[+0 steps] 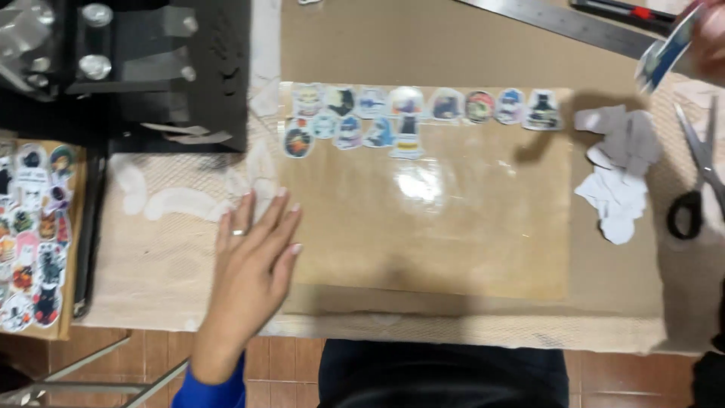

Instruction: The person peels stickers from a backing sheet and applies them to a clear plastic sheet on a table. They use scissors to trim the edges of the stickers and smooth them down with their fingers.

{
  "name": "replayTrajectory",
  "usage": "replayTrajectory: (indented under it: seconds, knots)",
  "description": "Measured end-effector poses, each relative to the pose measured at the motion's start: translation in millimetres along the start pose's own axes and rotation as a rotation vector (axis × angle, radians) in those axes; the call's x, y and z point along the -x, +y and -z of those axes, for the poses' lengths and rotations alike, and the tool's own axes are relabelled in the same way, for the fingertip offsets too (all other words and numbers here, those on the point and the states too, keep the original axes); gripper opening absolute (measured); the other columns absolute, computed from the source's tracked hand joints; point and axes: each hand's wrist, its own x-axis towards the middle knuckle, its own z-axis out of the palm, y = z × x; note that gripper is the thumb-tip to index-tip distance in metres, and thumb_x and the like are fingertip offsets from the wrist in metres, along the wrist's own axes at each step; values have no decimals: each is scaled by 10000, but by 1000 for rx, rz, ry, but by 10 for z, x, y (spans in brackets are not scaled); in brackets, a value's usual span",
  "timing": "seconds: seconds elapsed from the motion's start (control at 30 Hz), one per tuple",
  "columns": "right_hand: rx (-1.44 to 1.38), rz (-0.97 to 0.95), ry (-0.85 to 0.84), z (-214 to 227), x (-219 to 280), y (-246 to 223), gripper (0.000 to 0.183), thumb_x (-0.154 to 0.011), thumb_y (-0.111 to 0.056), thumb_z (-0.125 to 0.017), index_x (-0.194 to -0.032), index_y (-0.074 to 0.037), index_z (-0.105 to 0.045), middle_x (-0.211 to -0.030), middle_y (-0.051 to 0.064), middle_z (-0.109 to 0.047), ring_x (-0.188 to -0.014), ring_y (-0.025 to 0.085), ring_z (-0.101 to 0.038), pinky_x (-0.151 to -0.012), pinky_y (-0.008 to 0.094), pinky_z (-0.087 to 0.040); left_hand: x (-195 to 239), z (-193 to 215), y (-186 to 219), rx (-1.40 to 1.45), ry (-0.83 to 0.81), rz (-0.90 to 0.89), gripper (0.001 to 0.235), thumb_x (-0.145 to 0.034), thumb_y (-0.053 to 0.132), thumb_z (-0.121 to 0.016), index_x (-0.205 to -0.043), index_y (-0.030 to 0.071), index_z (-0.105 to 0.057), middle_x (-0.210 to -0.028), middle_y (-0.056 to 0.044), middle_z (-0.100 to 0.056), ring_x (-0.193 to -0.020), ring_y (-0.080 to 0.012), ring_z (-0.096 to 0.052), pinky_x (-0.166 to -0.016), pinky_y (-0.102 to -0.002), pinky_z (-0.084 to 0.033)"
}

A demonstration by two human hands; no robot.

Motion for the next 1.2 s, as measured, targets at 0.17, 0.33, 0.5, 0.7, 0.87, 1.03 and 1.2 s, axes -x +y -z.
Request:
replayTrajectory:
  seconds: [0.17, 0.33, 0.5, 0.7, 0.87, 1.03, 1.2]
  knots:
    - [-83, -59, -89, -877, 567, -1669, 263, -944, -39, -706, -1200, -41, -645, -981, 79, -684, -763, 79, -603, -591, 143, -407, -177, 276, 174, -175, -61, 16, 486, -946, 247, -537, -1407, 96, -564, -1537, -120, -484, -1465, -427, -332, -1169, -620, -222]
    - [106, -392, -343, -1264, 454, -2211, 135, -922, 2, -710, -1027, 60, -773, -808, 205, -748, -702, 267, -668, -697, 351, -550, -795, 177, 942, -14, 106, -475, 132, -931, 195, -650, -816, 130, -644, -867, -34, -659, -1042, -325, -642, -883, -460, -469]
    - [-65, -422, -382, -1353, 449, -2101, 111, -925, 25, -703, -1013, 84, -737, -657, 238, -657, -529, 297, -593, -461, 381, -475, -1400, -533, 1659, 33, 255, -760, 291, -1025, 298, -582, -800, 119, -545, -751, -68, -520, -711, -304, -536, -622, -423, -409]
    - [-98, -393, -396, -1359, 412, -1966, 106, -916, -7, -724, -1007, 45, -742, -692, 175, -671, -581, 219, -577, -513, 322, -473, -1687, -965, 1616, 108, 264, -868, 241, -1009, 255, -621, -994, 15, -601, -1091, -157, -569, -1009, -340, -577, -868, -428, -491]
    - [-88, -403, -397, -1369, 410, -2030, 87, -945, -24, -708, -986, 38, -753, -695, 148, -659, -567, 206, -539, -501, 319, -451, -1693, -1099, 1570, 110, 127, -805, 323, -982, 288, -667, -1119, 4, -595, -1266, -190, -574, -1188, -388, -584, -1057, -468, -484]
    - [-38, -389, -422, -1380, 427, -2086, 87, -944, -33, -711, -951, 41, -755, -609, 166, -631, -499, 230, -522, -474, 338, -440, -1666, -1128, 1562, 56, 112, -779, 361, -993, 298, -661, -1211, 17, -604, -1317, -166, -591, -1220, -365, -599, -1068, -447, -490]
    - [-33, -396, -393, -1398, 435, -2107, 79, -954, -20, -699, -954, 47, -741, -595, 183, -621, -481, 244, -521, -471, 345, -440, -1677, -1161, 1550, 3, 99, -772, 389, -998, 330, -641, -1253, 39, -598, -1355, -155, -582, -1240, -358, -586, -1092, -443, -470]
